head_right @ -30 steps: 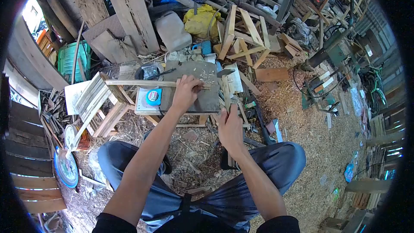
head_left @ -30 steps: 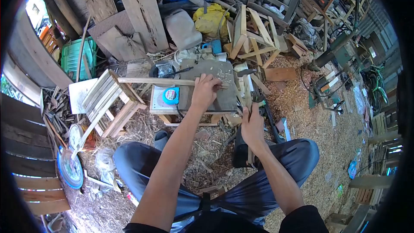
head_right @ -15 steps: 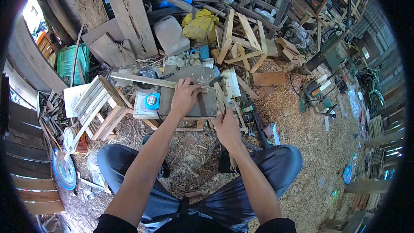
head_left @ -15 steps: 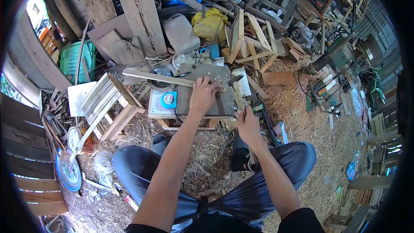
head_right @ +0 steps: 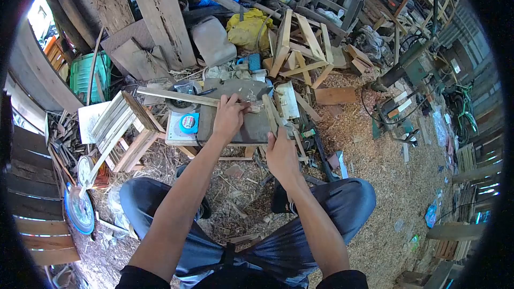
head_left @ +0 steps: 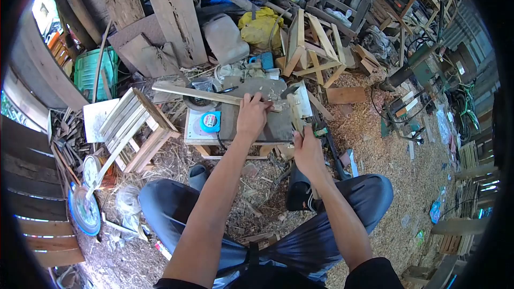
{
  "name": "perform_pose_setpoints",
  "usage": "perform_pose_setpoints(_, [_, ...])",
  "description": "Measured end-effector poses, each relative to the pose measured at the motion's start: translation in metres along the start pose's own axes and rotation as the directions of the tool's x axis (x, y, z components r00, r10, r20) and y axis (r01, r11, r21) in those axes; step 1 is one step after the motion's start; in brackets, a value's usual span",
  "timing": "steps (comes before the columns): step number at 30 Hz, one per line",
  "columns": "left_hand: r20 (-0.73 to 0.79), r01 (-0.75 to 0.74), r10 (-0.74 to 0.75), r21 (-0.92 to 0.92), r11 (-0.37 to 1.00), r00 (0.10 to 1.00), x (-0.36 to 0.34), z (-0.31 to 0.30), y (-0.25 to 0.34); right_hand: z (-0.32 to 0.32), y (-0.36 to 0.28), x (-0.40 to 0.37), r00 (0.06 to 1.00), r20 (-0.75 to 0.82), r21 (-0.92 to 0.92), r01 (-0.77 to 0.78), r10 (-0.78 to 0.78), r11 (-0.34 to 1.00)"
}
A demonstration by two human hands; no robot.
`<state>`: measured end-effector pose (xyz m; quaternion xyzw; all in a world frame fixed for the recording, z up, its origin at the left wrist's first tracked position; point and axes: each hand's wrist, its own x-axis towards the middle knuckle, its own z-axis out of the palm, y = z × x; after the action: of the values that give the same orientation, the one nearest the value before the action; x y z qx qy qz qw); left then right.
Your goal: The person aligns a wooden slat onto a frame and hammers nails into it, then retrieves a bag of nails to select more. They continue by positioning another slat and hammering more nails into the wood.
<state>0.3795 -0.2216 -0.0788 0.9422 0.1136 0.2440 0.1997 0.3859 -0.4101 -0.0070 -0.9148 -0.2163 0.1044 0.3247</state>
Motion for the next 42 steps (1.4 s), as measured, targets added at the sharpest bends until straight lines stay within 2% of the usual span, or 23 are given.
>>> perform_pose_setpoints(4, [-0.014, 0.011, -0.011, -0.022, 1.0, 1.0, 0.0, 0.0, 0.002, 0.008, 0.004, -0.001, 0.998, -0.065, -0.038, -0.001, -0.001, 0.999])
perform_pose_setpoints(6, [-0.022, 0.019, -0.02, -0.027, 0.999, 1.0, 0.001, -0.001, 0.004, 0.016, 0.016, 0.001, 0.998, 0.024, -0.111, 0.063, -0.061, 0.992])
perform_pose_setpoints(7, [-0.018, 0.006, -0.006, 0.0, 1.0, 1.0, 0.001, 0.0, 0.003, 0.015, 0.018, 0.003, 0.998, 0.022, -0.111, 0.067, -0.065, 0.992])
perform_pose_setpoints(10, [0.007, 0.017, -0.018, 0.022, 1.0, 1.0, 0.001, 0.001, 0.0, 0.008, 0.009, 0.0, 0.996, -0.024, -0.079, 0.083, -0.086, 0.993])
perform_pose_setpoints(12, [0.032, 0.04, -0.041, 0.012, 0.999, 0.999, 0.001, 0.001, 0.0, 0.0, -0.001, -0.002, 0.999, -0.043, 0.091, 0.012, -0.008, 0.996])
perform_pose_setpoints(13, [0.012, 0.017, -0.018, 0.018, 1.0, 1.0, 0.0, 0.0, 0.0, 0.003, 0.0, -0.001, 0.999, -0.04, 0.091, 0.01, -0.006, 0.996])
perform_pose_setpoints(16, [0.011, 0.005, -0.005, 0.014, 1.0, 1.0, 0.0, 0.001, 0.001, 0.013, 0.009, 0.001, 0.995, -0.088, 0.001, 0.046, -0.045, 0.999])
perform_pose_setpoints(18, [0.021, 0.016, -0.016, 0.008, 1.0, 1.0, 0.002, 0.0, 0.001, 0.014, 0.013, 0.001, 0.994, 0.071, -0.121, 0.087, -0.079, 0.989])
perform_pose_setpoints(22, [0.036, 0.027, -0.027, 0.02, 0.999, 0.999, 0.0, -0.001, 0.0, 0.005, 0.003, -0.002, 0.998, 0.037, -0.085, 0.051, -0.048, 0.995])
perform_pose_setpoints(24, [0.043, 0.035, -0.035, 0.009, 0.999, 0.998, 0.0, 0.001, 0.0, -0.007, -0.003, 0.001, 0.997, -0.058, 0.012, 0.06, -0.06, 0.998])
perform_pose_setpoints(25, [0.03, 0.022, -0.022, 0.001, 1.0, 0.999, 0.0, 0.001, -0.001, -0.008, 0.002, 0.005, 0.997, -0.058, 0.013, 0.059, -0.058, 0.998])
perform_pose_setpoints(27, [0.019, 0.002, -0.002, -0.008, 1.0, 1.0, 0.0, 0.0, 0.0, -0.007, 0.017, 0.017, 0.998, -0.056, 0.143, 0.04, -0.033, 0.989])
perform_pose_setpoints(28, [0.016, 0.012, -0.011, -0.023, 1.0, 1.0, 0.0, -0.001, 0.001, -0.006, 0.021, 0.023, 0.989, 0.086, 0.35, -0.147, 0.124, 0.925])
perform_pose_setpoints(29, [0.013, 0.021, -0.021, -0.037, 0.999, 1.0, 0.001, -0.003, 0.002, -0.006, 0.026, 0.023, 0.989, 0.082, 0.353, -0.146, 0.125, 0.924])
perform_pose_setpoints(30, [0.013, 0.018, -0.017, -0.036, 0.999, 1.0, 0.001, -0.003, 0.001, -0.014, 0.016, 0.019, 0.946, 0.228, 0.551, -0.32, 0.23, 0.771])
perform_pose_setpoints(31, [0.005, 0.011, -0.01, -0.061, 0.998, 1.0, 0.001, -0.003, 0.001, -0.017, 0.011, 0.016, 0.875, 0.39, 0.683, -0.483, 0.285, 0.548])
perform_pose_setpoints(32, [-0.002, 0.005, -0.005, -0.086, 0.996, 1.0, 0.001, -0.003, 0.0, -0.017, 0.012, 0.016, 0.875, 0.39, 0.684, -0.484, 0.287, 0.546])
perform_pose_setpoints(35, [-0.006, -0.002, 0.002, -0.116, 0.993, 1.0, 0.0, -0.007, 0.003, -0.017, 0.013, 0.013, 0.886, 0.378, 0.652, -0.46, 0.267, 0.602])
perform_pose_setpoints(37, [-0.048, -0.049, 0.043, -0.122, 0.991, 0.998, -0.001, -0.004, 0.0, -0.021, 0.011, 0.008, 0.877, 0.384, 0.444, -0.449, 0.289, 0.775])
perform_pose_setpoints(38, [-0.09, -0.097, 0.086, -0.129, 0.987, 0.992, 0.0, -0.001, -0.001, -0.014, 0.022, 0.009, 0.878, 0.382, 0.445, -0.447, 0.287, 0.776])
perform_pose_setpoints(39, [-0.09, -0.098, 0.087, -0.128, 0.987, 0.992, 0.001, -0.002, 0.001, 0.0, 0.04, 0.01, 0.959, 0.23, 0.305, -0.231, 0.164, 0.924])
perform_pose_setpoints(40, [-0.092, -0.103, 0.089, -0.159, 0.982, 0.992, 0.0, -0.005, 0.003, 0.005, 0.042, 0.01, 0.995, 0.104, 0.119, -0.013, 0.0, 0.993])
perform_pose_setpoints(42, [-0.09, -0.106, 0.091, -0.186, 0.977, 0.992, -0.002, -0.007, 0.002, -0.001, 0.032, 0.004, 0.998, 0.06, 0.116, -0.003, -0.004, 0.993])
